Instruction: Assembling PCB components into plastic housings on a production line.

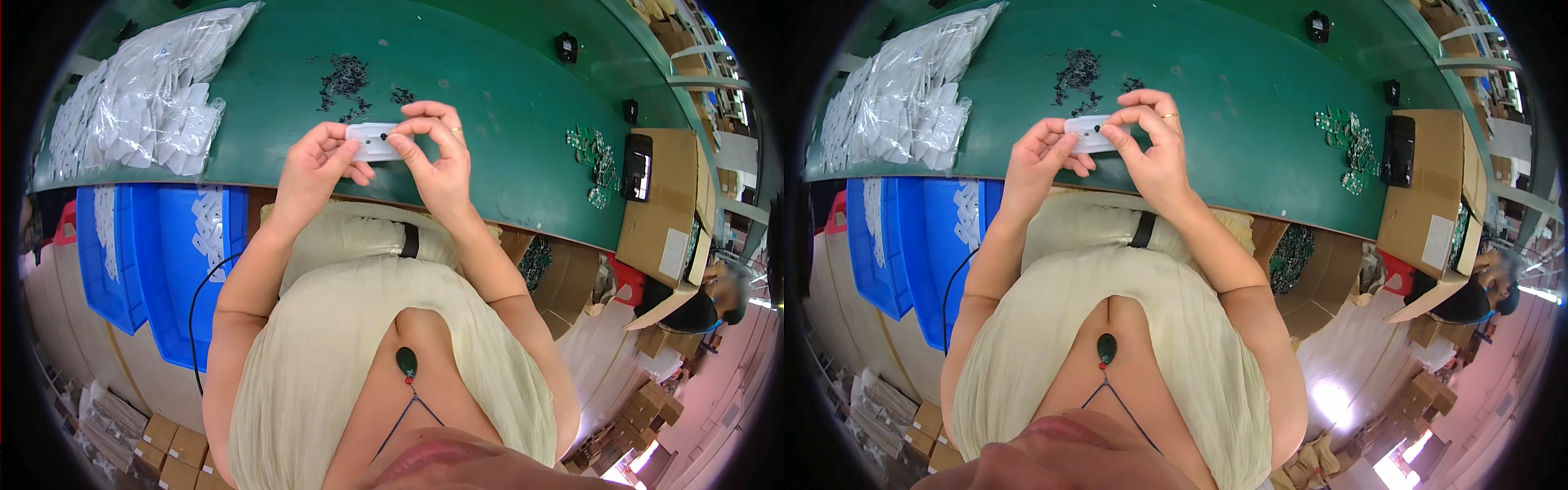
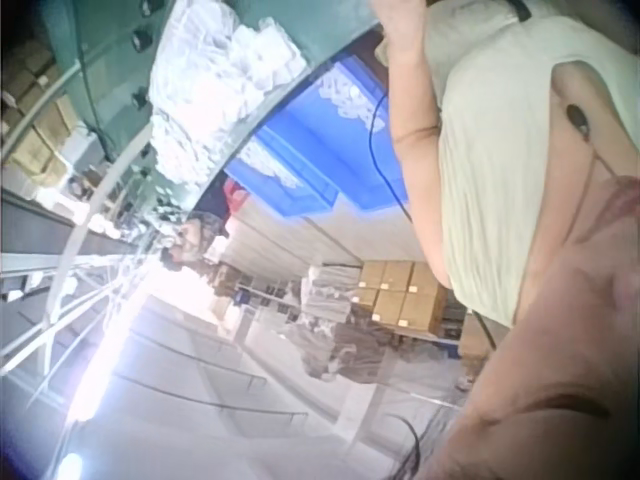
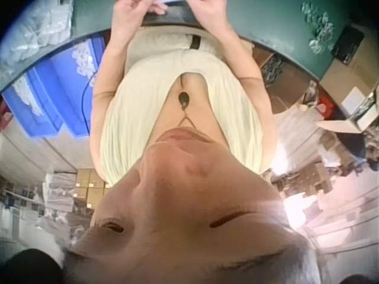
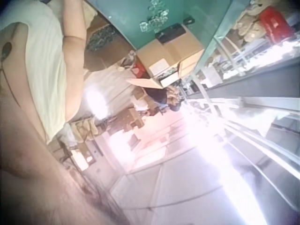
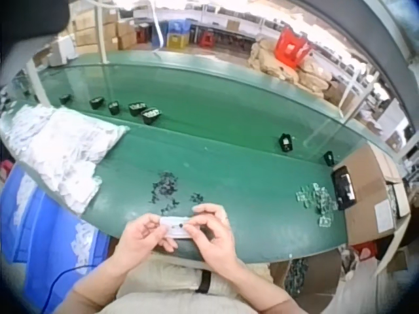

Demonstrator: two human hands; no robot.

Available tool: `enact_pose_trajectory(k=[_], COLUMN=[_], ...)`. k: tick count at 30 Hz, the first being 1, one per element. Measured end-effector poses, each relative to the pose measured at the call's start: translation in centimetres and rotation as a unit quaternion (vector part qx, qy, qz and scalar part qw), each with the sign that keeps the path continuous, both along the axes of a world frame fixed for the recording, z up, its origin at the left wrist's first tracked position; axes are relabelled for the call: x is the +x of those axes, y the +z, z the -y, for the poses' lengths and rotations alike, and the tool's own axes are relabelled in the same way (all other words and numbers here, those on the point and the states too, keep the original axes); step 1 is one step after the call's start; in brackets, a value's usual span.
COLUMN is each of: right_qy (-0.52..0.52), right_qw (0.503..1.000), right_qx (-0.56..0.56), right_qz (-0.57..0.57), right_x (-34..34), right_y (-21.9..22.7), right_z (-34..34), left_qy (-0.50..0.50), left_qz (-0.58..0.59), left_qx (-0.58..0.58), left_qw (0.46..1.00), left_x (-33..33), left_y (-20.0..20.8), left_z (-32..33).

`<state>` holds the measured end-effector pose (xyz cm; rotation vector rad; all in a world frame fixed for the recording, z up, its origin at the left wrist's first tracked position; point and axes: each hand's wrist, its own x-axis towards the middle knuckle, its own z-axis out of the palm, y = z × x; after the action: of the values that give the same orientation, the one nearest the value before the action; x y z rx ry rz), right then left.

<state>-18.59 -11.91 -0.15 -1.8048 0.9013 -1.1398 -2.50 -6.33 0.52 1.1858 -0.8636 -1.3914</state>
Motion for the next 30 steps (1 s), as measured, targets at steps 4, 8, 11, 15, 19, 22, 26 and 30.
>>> enact_pose_trajectory(k=[4, 8, 11, 15, 19, 22, 26, 30], right_qy=[-0.072, -0.128, -0.120, -0.103, -0.092, -0.087, -0.064, -0.026], right_qw=[0.993, 0.969, 0.966, 0.972, 0.976, 0.976, 0.986, 0.998], right_qx=[-0.086, -0.198, -0.218, -0.192, -0.171, -0.161, -0.123, -0.027], right_qz=[-0.036, -0.072, -0.075, -0.088, -0.098, -0.115, -0.088, -0.054], right_x=[0.3, 0.3, 0.4, 0.5, 0.5, 0.4, 0.4, 0.4], right_y=[0.4, 0.5, 0.7, 0.0, 0.0, 0.2, 0.2, 0.4], right_z=[-0.4, -0.4, -0.6, -0.8, -0.8, -0.7, -0.6, -0.6], left_qy=[0.018, 0.036, 0.038, 0.011, 0.017, 0.043, 0.036, 0.046], left_qz=[-0.005, -0.031, -0.038, -0.054, -0.076, -0.072, -0.057, -0.044], left_qx=[-0.007, -0.018, -0.011, 0.017, 0.026, 0.015, -0.034, -0.082], left_qw=[1.000, 0.999, 0.998, 0.998, 0.997, 0.996, 0.997, 0.995], left_x=[-0.9, -1.7, -1.7, -2.0, -2.0, -2.4, -2.7, -3.1], left_y=[-0.2, -0.3, -0.4, 0.1, -0.5, -0.6, -0.8, -0.9], left_z=[-0.1, -0.2, -0.3, -0.4, -0.6, -0.6, -0.7, -1.0])
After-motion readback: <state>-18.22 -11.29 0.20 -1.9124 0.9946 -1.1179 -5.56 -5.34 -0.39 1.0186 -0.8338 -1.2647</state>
